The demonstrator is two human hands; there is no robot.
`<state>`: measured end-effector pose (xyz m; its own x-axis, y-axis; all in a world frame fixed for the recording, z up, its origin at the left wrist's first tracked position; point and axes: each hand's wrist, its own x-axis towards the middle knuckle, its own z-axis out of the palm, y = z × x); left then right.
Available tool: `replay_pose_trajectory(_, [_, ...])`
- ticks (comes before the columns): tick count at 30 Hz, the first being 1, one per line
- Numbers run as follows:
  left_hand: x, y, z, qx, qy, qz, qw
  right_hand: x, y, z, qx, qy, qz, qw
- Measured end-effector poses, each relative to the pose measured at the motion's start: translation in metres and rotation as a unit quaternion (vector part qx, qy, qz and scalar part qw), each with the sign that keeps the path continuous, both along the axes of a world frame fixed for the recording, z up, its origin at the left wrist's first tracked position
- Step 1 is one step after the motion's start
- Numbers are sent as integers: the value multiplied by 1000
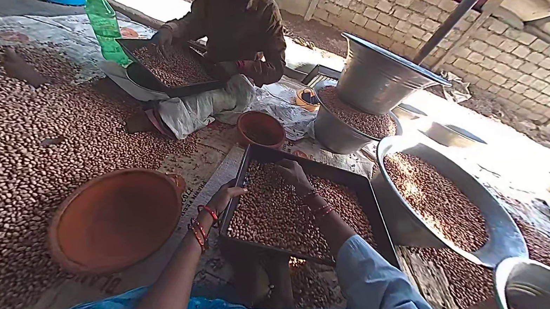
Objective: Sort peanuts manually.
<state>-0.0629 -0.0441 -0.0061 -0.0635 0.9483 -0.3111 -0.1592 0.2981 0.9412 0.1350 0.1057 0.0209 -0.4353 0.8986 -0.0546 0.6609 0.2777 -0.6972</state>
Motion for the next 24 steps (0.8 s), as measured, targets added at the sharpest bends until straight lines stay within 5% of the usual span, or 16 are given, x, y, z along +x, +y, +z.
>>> replay_pose_trajectory(2, [0,0,1,1,1,-3,1000,1,5,0,-29,101,-44,994])
replay_pose_trajectory(8, [1,0,2,-5,7,-4,1000,-12,2,6,81,-125,31,988])
replay_pose_trajectory(15, [0,0,0,0,8,-6,1000,-15,-3,9,74,-172,63,980])
replay_pose_trajectory(18, [0,-1,-1,8,14,-7,1000,3,-26,39,-49,-107,216,969])
replay_pose_trajectory(21, [-1,0,-2,10,28,-11,1000,18,-47,58,-283,19,384,879])
replay_pose_trajectory(24, [0,1,-3,9,28,-13,999,7,-52,56,-101,-61,339,933])
